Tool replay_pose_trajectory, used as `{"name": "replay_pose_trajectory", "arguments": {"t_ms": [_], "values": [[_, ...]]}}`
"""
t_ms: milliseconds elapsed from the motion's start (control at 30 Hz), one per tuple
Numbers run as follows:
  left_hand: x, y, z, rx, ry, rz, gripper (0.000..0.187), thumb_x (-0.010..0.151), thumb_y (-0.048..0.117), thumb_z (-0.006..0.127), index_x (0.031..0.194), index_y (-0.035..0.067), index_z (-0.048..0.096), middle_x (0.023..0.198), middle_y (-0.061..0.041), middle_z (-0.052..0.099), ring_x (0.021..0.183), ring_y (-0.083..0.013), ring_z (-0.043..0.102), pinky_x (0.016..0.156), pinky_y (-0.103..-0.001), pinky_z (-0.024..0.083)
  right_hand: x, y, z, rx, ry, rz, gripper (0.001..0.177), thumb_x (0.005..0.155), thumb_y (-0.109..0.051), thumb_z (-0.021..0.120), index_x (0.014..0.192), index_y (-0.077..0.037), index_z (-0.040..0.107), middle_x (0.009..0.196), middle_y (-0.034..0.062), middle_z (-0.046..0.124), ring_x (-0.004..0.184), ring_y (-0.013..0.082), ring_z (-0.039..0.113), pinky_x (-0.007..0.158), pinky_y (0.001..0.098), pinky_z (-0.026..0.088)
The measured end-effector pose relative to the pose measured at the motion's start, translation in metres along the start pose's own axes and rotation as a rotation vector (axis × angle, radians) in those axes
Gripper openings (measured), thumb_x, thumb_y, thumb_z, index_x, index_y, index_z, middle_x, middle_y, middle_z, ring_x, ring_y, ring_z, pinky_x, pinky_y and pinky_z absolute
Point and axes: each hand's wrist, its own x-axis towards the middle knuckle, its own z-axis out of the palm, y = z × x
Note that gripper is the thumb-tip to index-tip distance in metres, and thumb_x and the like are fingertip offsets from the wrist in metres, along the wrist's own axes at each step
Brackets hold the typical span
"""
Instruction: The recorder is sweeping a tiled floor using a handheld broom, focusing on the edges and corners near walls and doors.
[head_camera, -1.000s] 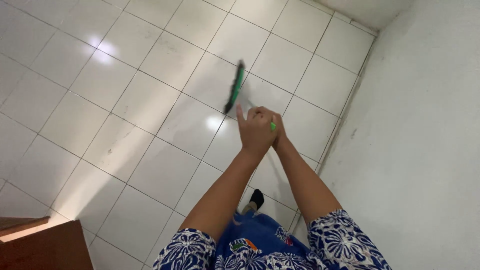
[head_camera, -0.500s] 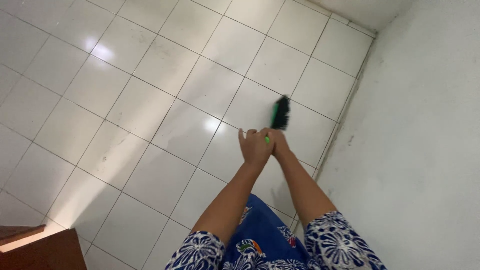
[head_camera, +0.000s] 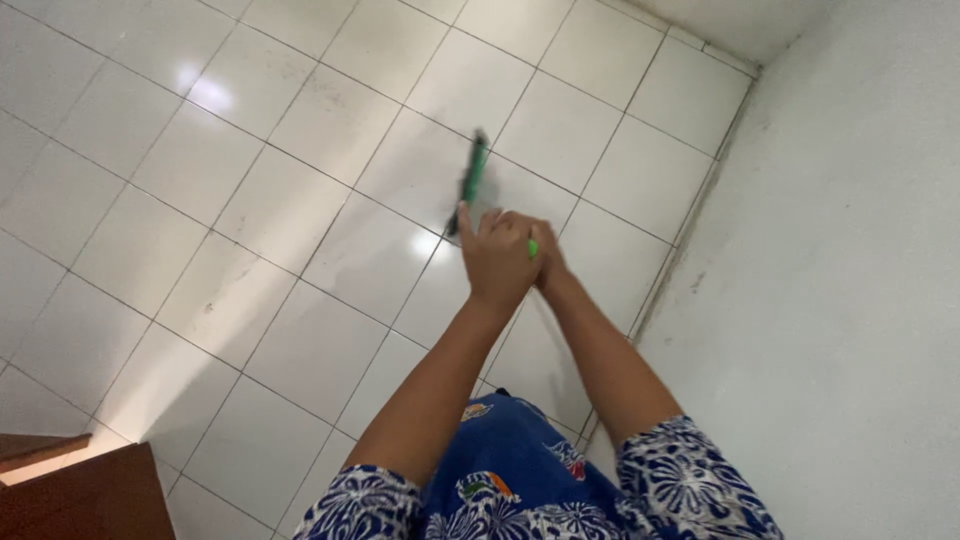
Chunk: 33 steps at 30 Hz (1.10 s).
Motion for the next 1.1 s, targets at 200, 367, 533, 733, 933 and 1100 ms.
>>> {"name": "replay_pose_trajectory", "arguments": {"t_ms": [200,367,533,733,933,1100], "values": [[0.006,0.046,0.039,-0.254,-0.164,-0.142,0.031,0.095,0.032,0.057,0.099,0.011,0.079,0.087,-0.014,0.076,0.112,-0.0354,0.065,0.119,-0.066,0.02,-0.02,-0.034,-0.073,-1.467,0.196,-0.228,0.025,0.081,-0.025,0.074,0.1,-0.008,0.072,0.097,0.0139,0.075,0.088,0.0362,0.07,0.074,0.0426,0.056],[-0.001,0.044,0.098,-0.336,-0.359,-0.213,0.034,0.096,0.034,0.055,0.101,0.013,0.081,0.087,-0.013,0.076,0.109,-0.0316,0.067,0.121,-0.067,0.016,-0.007,0.024,-0.145,-1.58,0.222,-0.036,0.025,0.083,-0.025,0.073,0.106,-0.014,0.073,0.103,0.0109,0.076,0.092,0.0333,0.071,0.08,0.0433,0.056],[0.011,0.004,0.113,-0.278,-0.304,-0.157,0.032,0.092,0.034,0.059,0.097,0.014,0.083,0.087,-0.015,0.076,0.11,-0.0351,0.066,0.119,-0.068,0.015,0.038,0.064,-0.143,-1.566,0.135,0.056,0.038,0.068,-0.017,0.075,0.105,-0.01,0.071,0.106,0.0133,0.074,0.094,0.033,0.071,0.079,0.0404,0.058],[0.057,-0.064,0.104,-0.027,-0.249,-0.063,0.032,0.095,0.034,0.063,0.087,0.008,0.079,0.09,-0.012,0.078,0.107,-0.0318,0.068,0.123,-0.068,0.016,0.121,0.063,-0.07,-0.749,0.07,-0.143,0.015,0.087,-0.01,0.072,0.102,-0.008,0.071,0.104,0.0055,0.075,0.091,0.0209,0.069,0.079,0.0346,0.057],[0.127,-0.066,0.082,0.048,-0.12,0.053,0.024,0.08,0.033,0.072,0.084,0.011,0.08,0.087,-0.01,0.077,0.114,-0.0305,0.068,0.121,-0.069,0.014,0.173,0.018,-0.064,-0.038,0.012,0.0,0.015,0.095,-0.01,0.061,0.102,-0.004,0.073,0.099,0.0067,0.075,0.086,0.0154,0.071,0.073,0.0322,0.06],[0.185,-0.022,0.102,-0.222,-0.044,0.006,0.026,0.088,0.034,0.066,0.085,0.013,0.08,0.089,-0.005,0.079,0.116,-0.0363,0.066,0.121,-0.069,0.013,0.165,-0.088,-0.075,-0.991,0.274,-0.077,0.023,0.084,-0.017,0.075,0.105,-0.009,0.07,0.101,0.0075,0.076,0.088,0.0193,0.071,0.076,0.034,0.06]]}}
